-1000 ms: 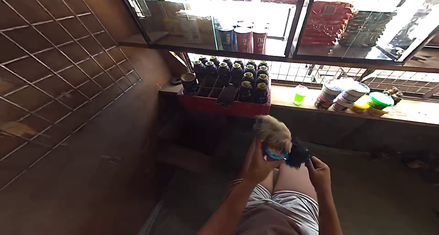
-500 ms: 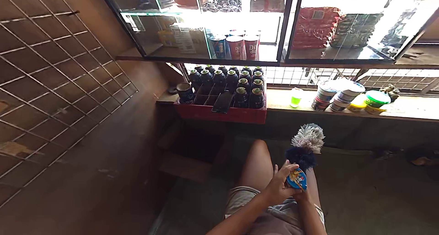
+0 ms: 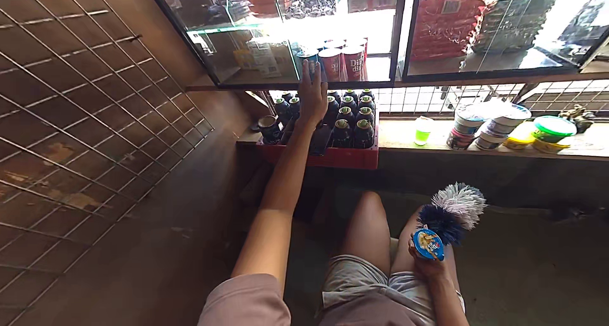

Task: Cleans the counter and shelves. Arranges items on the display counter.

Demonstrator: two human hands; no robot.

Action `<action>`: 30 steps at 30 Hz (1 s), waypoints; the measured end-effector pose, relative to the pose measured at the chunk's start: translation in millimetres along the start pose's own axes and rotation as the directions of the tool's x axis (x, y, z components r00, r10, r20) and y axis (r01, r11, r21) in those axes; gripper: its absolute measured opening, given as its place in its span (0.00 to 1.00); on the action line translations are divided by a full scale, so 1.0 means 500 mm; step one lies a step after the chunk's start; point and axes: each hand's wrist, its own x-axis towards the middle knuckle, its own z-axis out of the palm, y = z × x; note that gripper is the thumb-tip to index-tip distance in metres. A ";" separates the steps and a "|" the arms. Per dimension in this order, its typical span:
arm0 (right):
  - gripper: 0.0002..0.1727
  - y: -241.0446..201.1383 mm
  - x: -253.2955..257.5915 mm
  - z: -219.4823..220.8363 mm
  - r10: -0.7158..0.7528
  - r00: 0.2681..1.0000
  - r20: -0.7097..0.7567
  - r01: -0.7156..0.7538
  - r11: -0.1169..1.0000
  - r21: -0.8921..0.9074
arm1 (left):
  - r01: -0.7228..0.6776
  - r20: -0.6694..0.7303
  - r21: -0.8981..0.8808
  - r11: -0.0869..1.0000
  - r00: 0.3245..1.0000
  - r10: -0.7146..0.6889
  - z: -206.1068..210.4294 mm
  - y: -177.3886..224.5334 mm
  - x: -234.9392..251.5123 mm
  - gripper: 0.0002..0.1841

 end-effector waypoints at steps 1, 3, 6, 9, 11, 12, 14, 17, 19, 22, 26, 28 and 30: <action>0.23 0.000 -0.002 0.001 -0.002 1.000 0.003 0.002 1.000 0.005 | 0.030 0.018 0.028 0.999 0.999 -0.031 -0.002 -0.001 0.018 0.30; 0.22 0.000 -0.009 0.007 -0.002 1.000 0.006 0.002 1.000 -0.008 | 0.102 0.043 0.115 0.988 0.993 -0.108 -0.010 0.009 0.045 0.39; 0.19 -0.004 -0.006 0.003 0.009 1.000 0.027 -0.009 1.000 -0.008 | 0.157 0.070 0.315 0.936 0.980 -0.188 -0.010 0.011 0.085 0.43; 0.20 -0.006 0.005 -0.010 0.018 0.999 0.036 -0.017 1.000 -0.021 | 0.161 0.149 0.385 0.909 0.961 -0.234 0.005 0.000 0.112 0.39; 0.22 -0.005 0.006 -0.007 0.020 0.999 0.026 -0.019 1.000 -0.017 | 0.154 0.173 0.394 0.906 0.956 -0.238 0.009 -0.002 0.119 0.38; 0.23 -0.005 0.003 -0.001 0.016 1.000 0.017 -0.016 1.000 -0.023 | 0.158 0.180 0.390 0.907 0.953 -0.243 0.007 -0.001 0.122 0.37; 0.22 -0.003 0.000 0.002 0.005 1.000 0.000 -0.005 1.000 -0.020 | 0.163 0.185 0.369 0.915 0.952 -0.244 0.003 -0.002 0.122 0.37; 0.22 -0.005 0.000 0.001 0.002 1.000 -0.015 -0.003 0.999 -0.037 | 0.199 0.186 0.311 0.929 0.946 -0.265 -0.007 0.002 0.109 0.42; 0.21 -0.005 0.002 -0.001 0.005 1.000 0.014 -0.005 1.000 -0.010 | 0.202 0.141 0.249 0.947 0.960 -0.242 -0.018 0.017 0.101 0.41; 0.23 -0.005 0.008 -0.005 0.023 1.000 0.010 -0.023 1.000 -0.001 | 0.111 0.093 0.212 0.971 0.987 -0.133 -0.027 0.044 0.101 0.29; 0.21 -0.002 0.002 -0.001 0.008 1.000 -0.006 -0.008 1.000 -0.027 | 0.033 0.160 0.263 0.964 0.984 -0.077 -0.022 0.049 0.127 0.22; 0.21 -0.002 -0.001 0.003 0.001 1.000 -0.001 -0.001 1.000 -0.024 | 0.039 0.176 0.272 0.962 0.980 -0.090 -0.013 0.040 0.140 0.22; 0.21 -0.003 -0.001 0.005 -0.001 1.000 0.006 0.001 1.000 -0.020 | 0.051 0.166 0.273 0.961 0.981 -0.100 -0.003 0.032 0.148 0.23</action>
